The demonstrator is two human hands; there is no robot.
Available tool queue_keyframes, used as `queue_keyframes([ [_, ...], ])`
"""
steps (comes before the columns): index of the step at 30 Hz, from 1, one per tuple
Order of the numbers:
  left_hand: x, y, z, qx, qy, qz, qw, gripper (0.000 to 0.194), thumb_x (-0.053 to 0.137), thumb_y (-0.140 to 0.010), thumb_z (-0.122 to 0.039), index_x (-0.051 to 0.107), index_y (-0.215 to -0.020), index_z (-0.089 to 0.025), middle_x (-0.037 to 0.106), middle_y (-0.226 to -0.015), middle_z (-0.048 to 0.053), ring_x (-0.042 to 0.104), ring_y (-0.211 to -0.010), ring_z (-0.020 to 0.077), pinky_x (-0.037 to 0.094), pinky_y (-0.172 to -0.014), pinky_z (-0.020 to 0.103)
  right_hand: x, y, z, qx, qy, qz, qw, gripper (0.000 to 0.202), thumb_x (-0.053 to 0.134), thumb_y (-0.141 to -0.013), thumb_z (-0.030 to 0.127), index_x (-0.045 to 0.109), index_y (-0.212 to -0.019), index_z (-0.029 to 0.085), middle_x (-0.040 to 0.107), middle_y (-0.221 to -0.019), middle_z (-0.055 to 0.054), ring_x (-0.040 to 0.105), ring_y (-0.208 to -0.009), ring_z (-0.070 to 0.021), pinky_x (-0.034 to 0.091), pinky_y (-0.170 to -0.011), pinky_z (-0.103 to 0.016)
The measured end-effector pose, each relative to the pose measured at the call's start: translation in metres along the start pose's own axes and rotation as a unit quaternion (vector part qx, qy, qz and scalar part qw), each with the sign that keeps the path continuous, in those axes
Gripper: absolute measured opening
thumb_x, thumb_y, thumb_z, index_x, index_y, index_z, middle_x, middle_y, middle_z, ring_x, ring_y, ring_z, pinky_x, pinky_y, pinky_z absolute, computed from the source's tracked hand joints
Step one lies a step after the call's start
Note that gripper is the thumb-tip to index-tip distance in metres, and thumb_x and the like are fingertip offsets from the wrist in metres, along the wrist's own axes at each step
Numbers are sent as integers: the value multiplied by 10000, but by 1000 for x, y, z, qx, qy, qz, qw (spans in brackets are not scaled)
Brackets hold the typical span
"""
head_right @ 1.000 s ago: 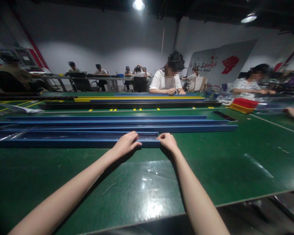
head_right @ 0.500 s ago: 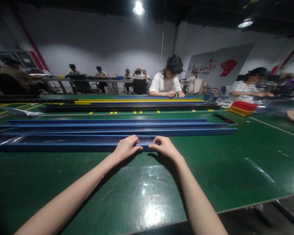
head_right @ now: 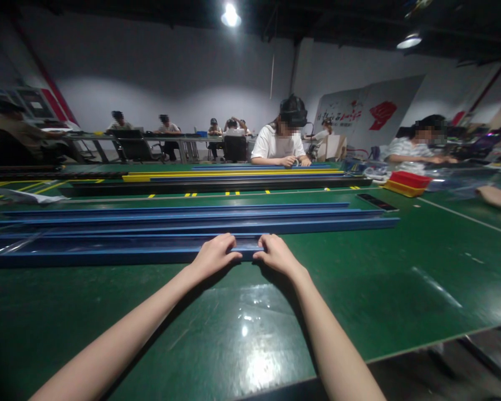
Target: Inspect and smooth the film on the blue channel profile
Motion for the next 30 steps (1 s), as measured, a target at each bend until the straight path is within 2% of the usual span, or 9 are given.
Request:
queue_keyframes([
  [5, 0, -1, 1, -1, 2, -5, 1000, 179, 564, -776, -370, 518, -780, -198, 565, -841, 1, 534, -810, 158, 388, -661, 246, -3, 2, 6, -8, 55, -10, 998, 169, 627, -690, 278, 528, -773, 170, 559, -754, -21, 456, -733, -151, 312, -655, -253],
  [13, -3, 0, 0, -1, -11, 6, 1000, 179, 560, -775, -376, 533, -804, -201, 568, -858, 4, 545, -800, 158, 389, -632, 237, -2, 5, 34, -77, 107, -37, 991, 178, 589, -749, 339, 520, -796, 181, 578, -836, -30, 454, -793, -166, 301, -693, -270],
  [18, -4, -1, 0, 21, -13, 23, 999, 182, 554, -769, -376, 548, -815, -200, 576, -856, 6, 551, -773, 159, 388, -616, 233, 0, 5, 48, -104, 164, -45, 980, 112, 553, -785, 285, 511, -776, 182, 578, -831, -37, 462, -792, -169, 278, -671, -276],
  [30, -15, 9, 18, 26, -50, 41, 998, 140, 565, -756, -336, 570, -830, -217, 598, -855, -1, 562, -790, 158, 384, -633, 223, -5, 5, 55, -137, 209, -39, 967, 95, 538, -774, 270, 524, -749, 180, 596, -825, -46, 495, -781, -173, 256, -681, -282],
])
Point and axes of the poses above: each hand's wrist, its own y-axis away from the middle knuckle, its own x-axis out of the palm, z = x × y, the point moved 9 cm from there along -y, towards the middle knuckle
